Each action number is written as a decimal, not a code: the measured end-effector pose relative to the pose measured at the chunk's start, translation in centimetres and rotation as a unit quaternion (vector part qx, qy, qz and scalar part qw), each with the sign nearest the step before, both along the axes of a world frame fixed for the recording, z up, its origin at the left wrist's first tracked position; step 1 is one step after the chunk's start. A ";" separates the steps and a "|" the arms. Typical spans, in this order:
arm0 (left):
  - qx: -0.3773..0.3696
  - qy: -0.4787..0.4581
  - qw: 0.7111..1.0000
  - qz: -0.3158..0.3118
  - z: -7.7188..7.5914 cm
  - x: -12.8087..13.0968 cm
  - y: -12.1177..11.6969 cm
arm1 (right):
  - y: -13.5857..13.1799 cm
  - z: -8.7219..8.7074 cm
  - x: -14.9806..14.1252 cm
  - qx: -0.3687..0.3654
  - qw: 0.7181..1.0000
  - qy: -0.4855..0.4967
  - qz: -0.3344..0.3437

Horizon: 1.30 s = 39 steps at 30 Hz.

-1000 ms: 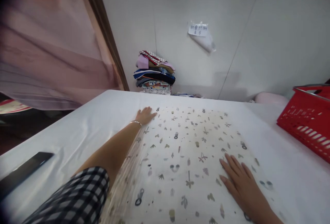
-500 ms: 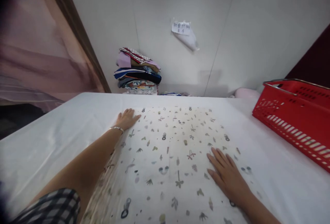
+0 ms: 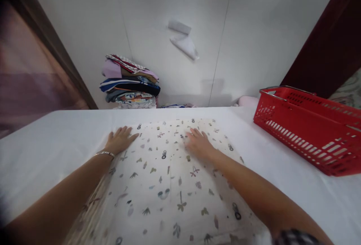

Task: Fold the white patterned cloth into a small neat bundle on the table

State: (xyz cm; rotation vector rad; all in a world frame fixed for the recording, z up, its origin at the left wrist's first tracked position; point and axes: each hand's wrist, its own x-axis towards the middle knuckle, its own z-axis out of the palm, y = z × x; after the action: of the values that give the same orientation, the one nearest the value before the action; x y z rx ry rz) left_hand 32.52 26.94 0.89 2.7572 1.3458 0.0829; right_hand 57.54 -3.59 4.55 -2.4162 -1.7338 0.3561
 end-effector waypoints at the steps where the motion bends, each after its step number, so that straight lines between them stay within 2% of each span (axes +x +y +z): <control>1: -0.004 0.001 1.000 0.002 -0.2 0.1 0.2 | 2.7 0.0 0.0 -0.006 1.000 0.002 0.012; 4: 0.002 -0.002 1.000 -0.002 -0.7 0.0 0.5 | 9.1 -0.6 0.5 -0.007 1.000 0.001 0.014; 6: 0.004 0.000 1.000 -0.003 -0.8 0.0 0.6 | 11.6 -1.4 1.3 -0.006 1.000 -0.004 -0.010; 8: 0.001 0.005 1.000 -0.001 -0.9 -0.1 0.5 | 12.8 -2.2 2.2 -0.016 0.999 -0.005 -0.040; 11: -0.004 0.012 1.000 0.000 -0.8 0.0 0.4 | 13.0 -2.6 3.3 -0.029 0.998 0.005 -0.054; 15: -0.004 0.007 1.000 0.003 -0.7 0.0 0.3 | 11.5 -2.0 5.0 -0.011 0.997 -0.007 -0.070; 20: -0.009 0.014 1.000 0.007 -0.5 0.1 0.1 | 7.1 -2.7 9.2 -0.015 0.977 -0.059 -0.205; 22: -0.008 0.015 1.000 0.008 -0.4 0.2 0.0 | 5.9 -3.1 10.6 -0.026 0.971 -0.049 -0.232; 26: -0.010 0.015 1.000 0.009 -0.3 0.2 -0.1 | 5.1 -3.0 11.7 -0.027 0.971 -0.020 -0.237; 31: -0.010 0.002 1.000 0.006 -0.3 0.0 -0.3 | 2.3 -3.4 12.0 0.012 0.966 -0.070 -0.247; 35: -0.017 -0.001 1.000 0.007 -0.3 0.0 -0.7 | 0.4 -4.3 12.6 -0.025 0.968 -0.051 -0.243; 39: -0.035 0.016 0.999 0.005 0.6 -0.1 -0.5 | -0.2 -3.4 12.3 -0.003 0.965 -0.061 -0.254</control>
State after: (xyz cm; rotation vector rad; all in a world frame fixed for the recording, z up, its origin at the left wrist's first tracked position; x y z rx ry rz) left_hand 32.45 26.41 1.48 2.7048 1.3446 -0.0094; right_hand 69.88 -3.78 1.10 -2.8113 -1.0795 0.1476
